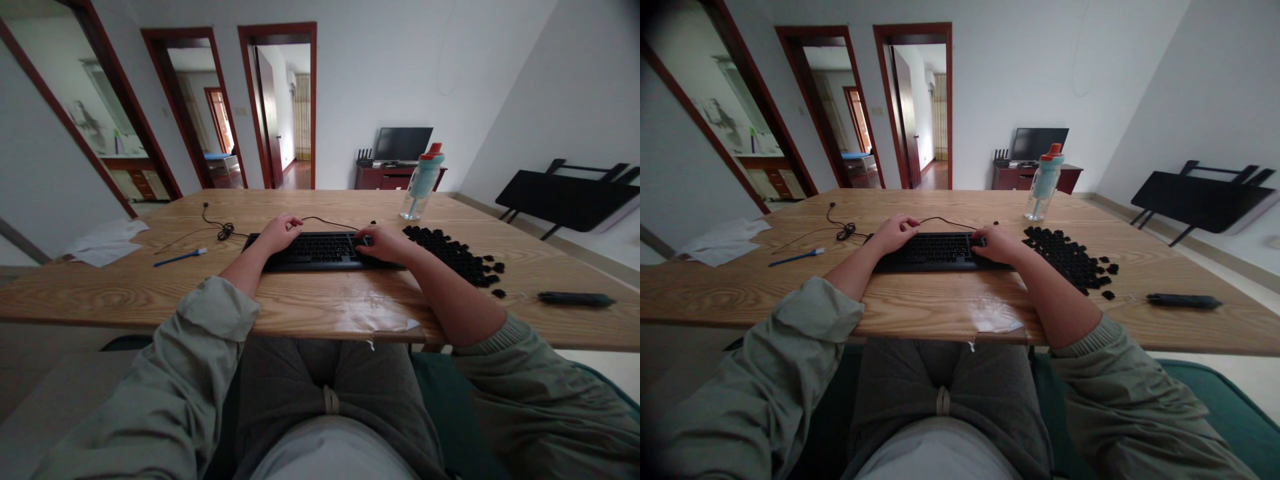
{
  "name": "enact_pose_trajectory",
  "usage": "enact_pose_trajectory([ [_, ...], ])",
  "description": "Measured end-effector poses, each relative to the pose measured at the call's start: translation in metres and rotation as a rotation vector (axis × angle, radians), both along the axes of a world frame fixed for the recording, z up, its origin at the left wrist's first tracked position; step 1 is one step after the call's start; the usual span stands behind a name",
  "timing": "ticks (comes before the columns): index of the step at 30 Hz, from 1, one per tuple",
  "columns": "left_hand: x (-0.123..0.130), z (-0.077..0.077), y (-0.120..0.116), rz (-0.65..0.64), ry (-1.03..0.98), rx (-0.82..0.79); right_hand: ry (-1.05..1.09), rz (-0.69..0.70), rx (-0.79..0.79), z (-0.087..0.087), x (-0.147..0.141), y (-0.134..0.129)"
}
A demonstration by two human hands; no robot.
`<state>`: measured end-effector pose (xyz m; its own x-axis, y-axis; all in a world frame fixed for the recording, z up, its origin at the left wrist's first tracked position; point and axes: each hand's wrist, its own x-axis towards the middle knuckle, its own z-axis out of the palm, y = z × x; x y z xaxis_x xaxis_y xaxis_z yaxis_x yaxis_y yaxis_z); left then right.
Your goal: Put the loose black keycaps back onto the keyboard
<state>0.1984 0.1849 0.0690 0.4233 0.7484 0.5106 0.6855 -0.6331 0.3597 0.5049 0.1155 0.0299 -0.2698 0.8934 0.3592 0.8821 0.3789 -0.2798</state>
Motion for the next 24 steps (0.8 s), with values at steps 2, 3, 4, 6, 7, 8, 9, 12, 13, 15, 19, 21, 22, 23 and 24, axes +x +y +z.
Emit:
enact_pose_trajectory([
  [2,0.000,0.000,0.000,0.001,0.001,0.002,-0.010,0.025,0.007,-0.002,0.003,0.003],
  [3,0.000,0.000,0.000,0.000,0.001,0.002,-0.011,0.038,0.007,-0.003,0.004,0.004],
  [4,0.000,0.000,0.000,-0.002,0.002,0.001,-0.011,0.049,0.006,-0.004,0.006,0.005],
  [6,0.000,0.000,0.001,-0.005,0.002,-0.003,-0.012,0.072,0.001,-0.005,0.008,0.008],
  [7,-0.001,0.000,0.001,-0.007,0.002,-0.005,-0.012,0.082,-0.003,-0.006,0.009,0.009],
  [8,-0.001,0.000,0.001,-0.008,0.001,-0.007,-0.009,0.092,-0.008,-0.007,0.009,0.010],
  [9,-0.001,0.000,0.001,-0.009,0.001,-0.009,-0.003,0.100,-0.015,-0.007,0.010,0.010],
  [12,0.000,0.000,0.000,-0.013,-0.001,-0.012,0.020,0.125,-0.036,-0.009,0.012,0.012],
  [13,0.000,0.000,0.000,-0.013,-0.001,-0.012,0.025,0.131,-0.041,-0.009,0.012,0.013],
  [15,0.000,0.000,0.001,-0.013,0.000,-0.009,0.026,0.137,-0.043,-0.009,0.013,0.014],
  [19,-0.001,-0.001,0.003,-0.025,0.019,-0.004,0.000,0.119,-0.043,-0.007,0.011,0.012],
  [21,-0.001,-0.001,0.003,-0.031,0.030,0.001,-0.026,0.097,-0.053,-0.005,0.009,0.011],
  [22,-0.001,-0.001,0.003,-0.031,0.034,0.003,-0.041,0.085,-0.062,-0.003,0.008,0.011],
  [23,-0.001,-0.002,0.003,-0.031,0.038,0.006,-0.056,0.074,-0.073,-0.002,0.007,0.010],
  [24,-0.001,-0.002,0.003,-0.030,0.042,0.009,-0.070,0.063,-0.085,0.000,0.006,0.010],
])
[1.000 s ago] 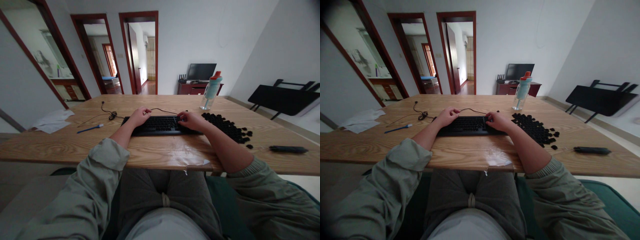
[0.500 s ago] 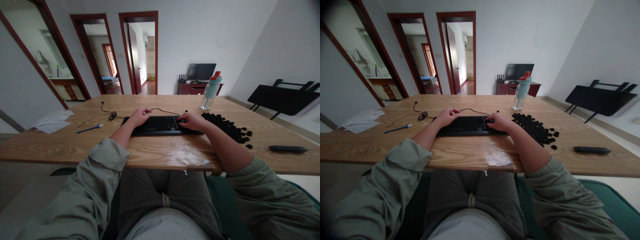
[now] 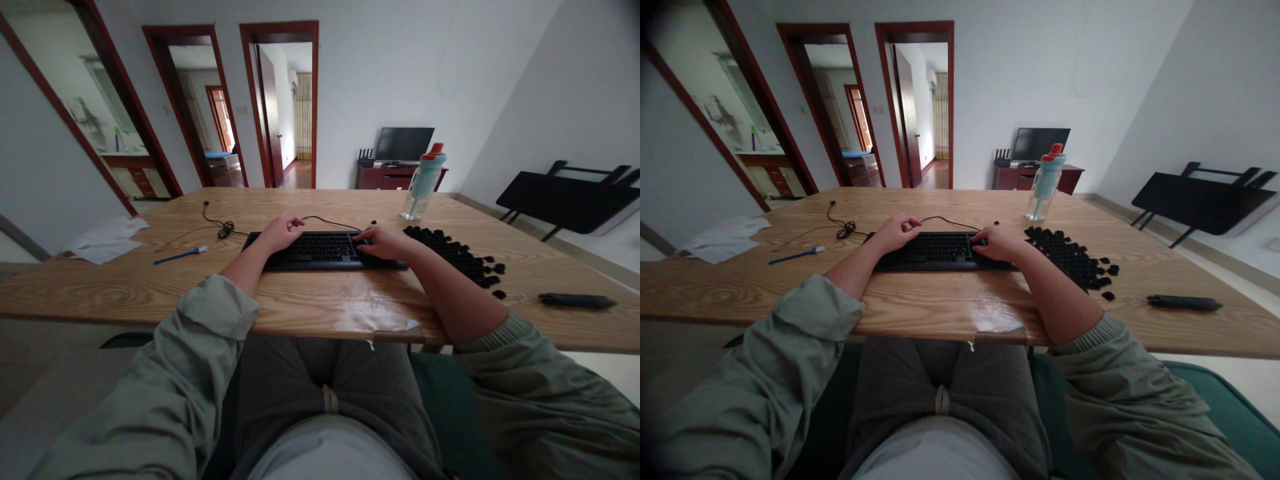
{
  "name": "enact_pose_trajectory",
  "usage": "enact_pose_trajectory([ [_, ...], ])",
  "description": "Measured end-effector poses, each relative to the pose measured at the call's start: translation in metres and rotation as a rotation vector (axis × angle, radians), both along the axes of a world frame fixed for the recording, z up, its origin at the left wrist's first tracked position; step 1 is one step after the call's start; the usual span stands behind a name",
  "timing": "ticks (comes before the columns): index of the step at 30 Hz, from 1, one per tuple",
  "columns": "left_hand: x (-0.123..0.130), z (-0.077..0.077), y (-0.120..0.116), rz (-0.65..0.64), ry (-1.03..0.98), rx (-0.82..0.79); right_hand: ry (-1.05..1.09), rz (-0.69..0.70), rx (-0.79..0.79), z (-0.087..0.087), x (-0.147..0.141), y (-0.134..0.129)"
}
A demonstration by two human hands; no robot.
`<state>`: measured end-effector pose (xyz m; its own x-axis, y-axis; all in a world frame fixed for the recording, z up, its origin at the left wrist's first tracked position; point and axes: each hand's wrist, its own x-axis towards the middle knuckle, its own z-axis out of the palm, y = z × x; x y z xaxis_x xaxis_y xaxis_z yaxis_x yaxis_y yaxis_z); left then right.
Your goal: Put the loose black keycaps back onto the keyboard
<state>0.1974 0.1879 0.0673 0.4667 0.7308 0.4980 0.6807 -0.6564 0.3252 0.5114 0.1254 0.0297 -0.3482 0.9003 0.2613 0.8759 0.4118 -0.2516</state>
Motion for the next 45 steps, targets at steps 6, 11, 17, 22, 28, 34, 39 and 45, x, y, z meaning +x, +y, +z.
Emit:
enact_pose_trajectory([
  [6,0.001,-0.003,0.003,0.000,0.009,-0.004,-0.014,-0.101,-0.113,0.011,-0.005,-0.002],
  [11,0.000,-0.004,0.005,0.020,0.010,-0.007,0.013,-0.120,-0.158,0.015,-0.007,-0.003],
  [17,0.001,-0.005,0.003,0.020,0.016,-0.025,0.061,-0.114,-0.160,0.012,-0.006,-0.003],
  [22,0.001,-0.007,0.001,0.034,0.002,-0.057,0.073,-0.114,-0.187,0.013,-0.005,-0.001],
  [28,0.001,-0.008,0.001,0.013,-0.004,-0.039,0.046,-0.147,-0.220,0.013,-0.004,0.000],
  [34,0.008,-0.010,0.001,-0.027,0.004,-0.026,0.006,-0.176,-0.208,0.015,-0.007,-0.002],
  [39,0.011,-0.009,-0.002,-0.028,0.012,-0.031,-0.009,-0.191,-0.194,0.014,-0.007,-0.002],
  [45,0.005,-0.004,-0.004,-0.047,0.005,-0.011,0.041,-0.002,-0.022,0.004,0.005,-0.003],
])
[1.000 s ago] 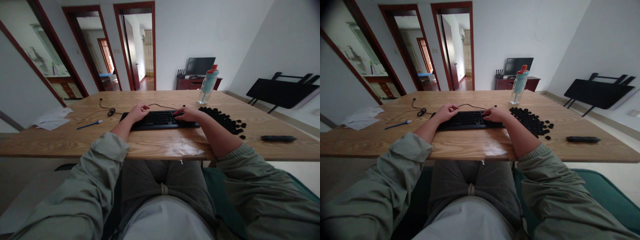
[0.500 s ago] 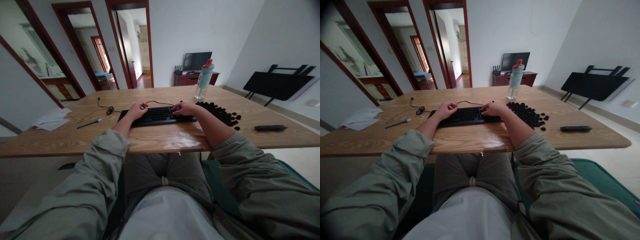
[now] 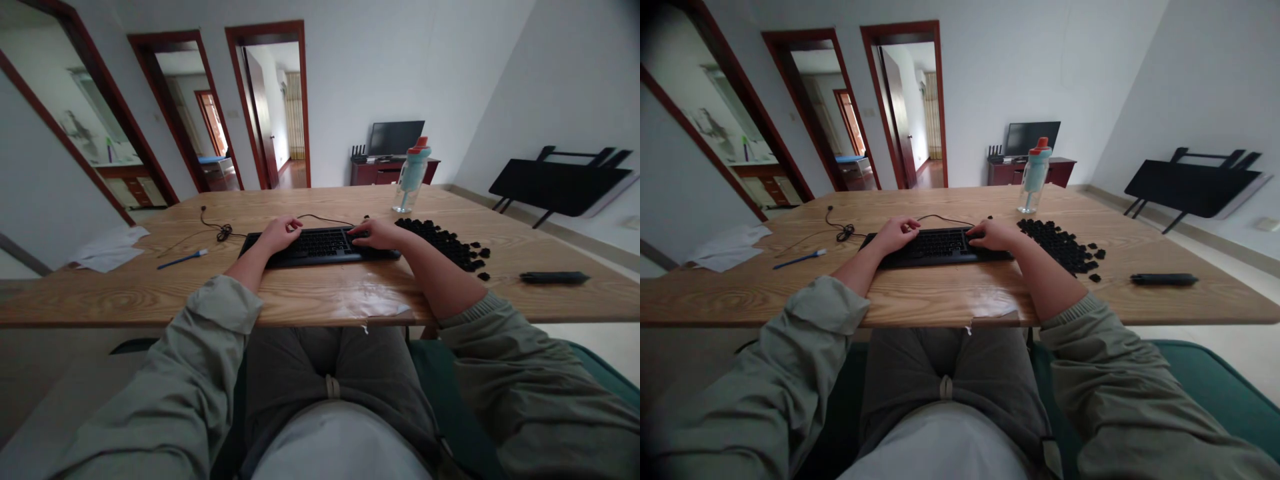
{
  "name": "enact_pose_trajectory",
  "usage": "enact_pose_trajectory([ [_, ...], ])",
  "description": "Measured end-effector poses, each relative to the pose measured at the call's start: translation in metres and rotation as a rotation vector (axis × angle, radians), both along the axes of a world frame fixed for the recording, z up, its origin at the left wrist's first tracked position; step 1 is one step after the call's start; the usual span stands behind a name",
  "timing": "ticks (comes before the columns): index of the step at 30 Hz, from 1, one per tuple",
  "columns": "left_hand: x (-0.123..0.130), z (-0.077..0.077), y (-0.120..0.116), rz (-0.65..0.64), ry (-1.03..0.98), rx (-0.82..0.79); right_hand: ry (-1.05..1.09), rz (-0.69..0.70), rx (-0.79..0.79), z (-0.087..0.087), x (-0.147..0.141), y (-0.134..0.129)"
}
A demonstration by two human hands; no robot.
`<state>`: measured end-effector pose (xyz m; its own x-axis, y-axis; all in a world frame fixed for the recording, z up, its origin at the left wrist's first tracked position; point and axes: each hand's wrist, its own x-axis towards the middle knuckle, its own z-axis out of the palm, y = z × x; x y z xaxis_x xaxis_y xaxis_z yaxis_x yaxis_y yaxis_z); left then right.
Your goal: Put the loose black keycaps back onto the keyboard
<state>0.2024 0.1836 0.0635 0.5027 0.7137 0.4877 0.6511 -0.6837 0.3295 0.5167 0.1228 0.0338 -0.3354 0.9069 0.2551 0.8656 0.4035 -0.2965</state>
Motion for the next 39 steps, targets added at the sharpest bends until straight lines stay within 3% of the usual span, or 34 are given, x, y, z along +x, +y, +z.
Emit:
enact_pose_trajectory([
  [3,-0.001,0.003,-0.002,0.019,0.006,0.002,0.020,0.061,0.087,0.000,-0.002,-0.004],
  [9,0.000,0.006,-0.008,0.014,-0.016,0.011,0.009,-0.055,-0.006,0.004,-0.011,-0.008],
  [14,0.000,0.004,-0.007,0.014,-0.020,0.006,-0.028,0.008,0.038,0.000,-0.012,-0.010],
  [25,0.002,-0.002,-0.001,0.026,-0.007,-0.019,0.010,0.013,0.109,-0.014,-0.013,-0.015],
  [39,0.005,-0.005,-0.004,0.008,-0.011,-0.074,-0.064,-0.008,0.136,-0.016,-0.013,-0.013],
])
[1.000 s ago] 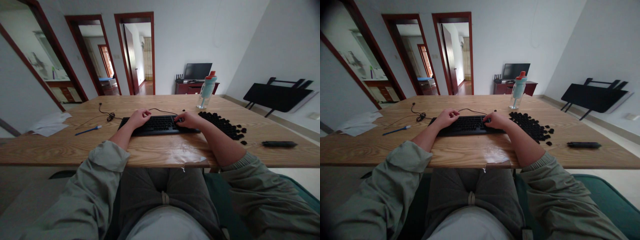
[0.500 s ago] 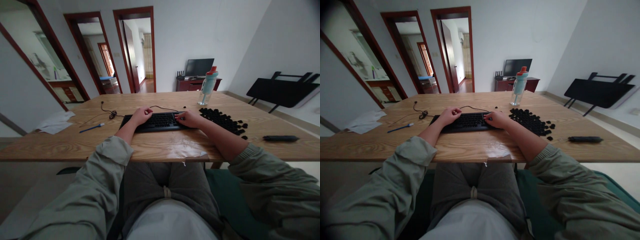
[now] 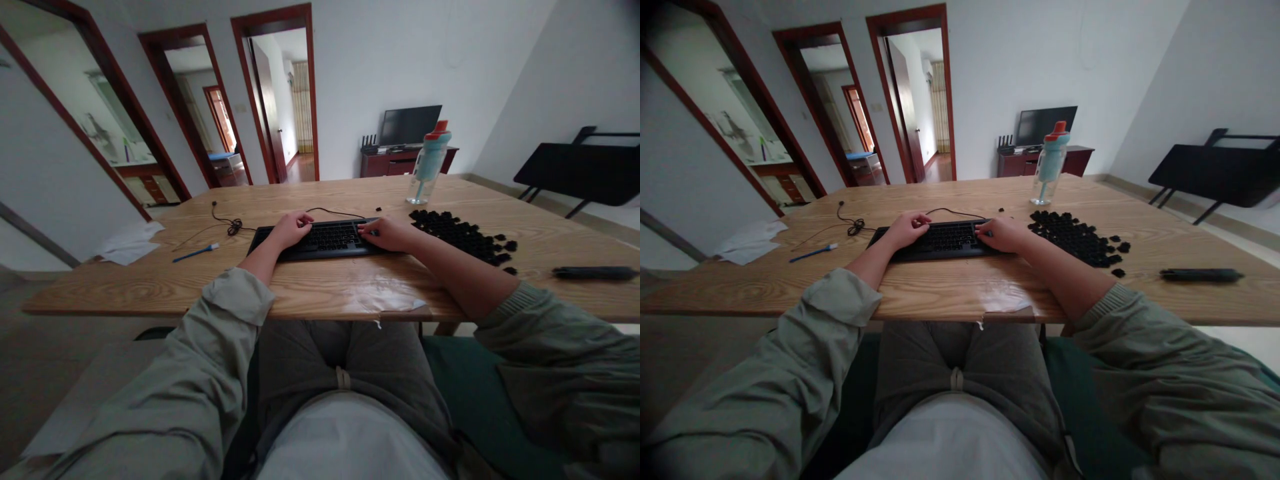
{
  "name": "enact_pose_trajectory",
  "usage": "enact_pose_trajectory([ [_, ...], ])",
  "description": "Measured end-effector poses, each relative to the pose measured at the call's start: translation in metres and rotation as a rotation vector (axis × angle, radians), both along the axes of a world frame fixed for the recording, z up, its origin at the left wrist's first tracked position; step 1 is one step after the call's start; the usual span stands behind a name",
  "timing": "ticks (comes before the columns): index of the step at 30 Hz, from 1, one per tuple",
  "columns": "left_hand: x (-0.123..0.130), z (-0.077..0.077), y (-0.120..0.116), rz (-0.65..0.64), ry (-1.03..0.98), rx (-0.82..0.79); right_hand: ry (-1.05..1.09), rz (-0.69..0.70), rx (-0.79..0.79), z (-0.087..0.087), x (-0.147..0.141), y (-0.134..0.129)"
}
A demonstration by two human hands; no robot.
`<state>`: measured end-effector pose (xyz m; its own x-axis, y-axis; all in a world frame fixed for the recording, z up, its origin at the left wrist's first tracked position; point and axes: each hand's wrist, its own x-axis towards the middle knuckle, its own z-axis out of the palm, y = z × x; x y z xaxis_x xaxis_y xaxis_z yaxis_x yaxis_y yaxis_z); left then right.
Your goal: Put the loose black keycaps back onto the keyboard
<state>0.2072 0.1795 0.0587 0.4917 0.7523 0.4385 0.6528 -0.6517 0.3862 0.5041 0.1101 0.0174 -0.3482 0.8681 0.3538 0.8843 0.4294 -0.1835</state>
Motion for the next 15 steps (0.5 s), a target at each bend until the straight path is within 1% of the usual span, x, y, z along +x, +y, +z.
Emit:
enact_pose_trajectory([
  [5,-0.0006,0.0009,0.0013,-0.022,0.005,0.009,0.078,0.004,0.010,-0.0019,0.0022,0.0033],
  [11,-0.0025,0.0069,-0.0002,-0.003,0.010,0.003,0.143,0.021,0.039,0.0010,0.0025,0.0043],
  [13,-0.0034,0.0081,-0.0002,-0.007,0.001,0.015,0.159,0.010,0.049,0.0018,0.0020,0.0032],
  [15,-0.0042,0.0094,-0.0004,-0.007,-0.007,0.031,0.229,-0.017,0.074,0.0032,0.0032,0.0017],
])
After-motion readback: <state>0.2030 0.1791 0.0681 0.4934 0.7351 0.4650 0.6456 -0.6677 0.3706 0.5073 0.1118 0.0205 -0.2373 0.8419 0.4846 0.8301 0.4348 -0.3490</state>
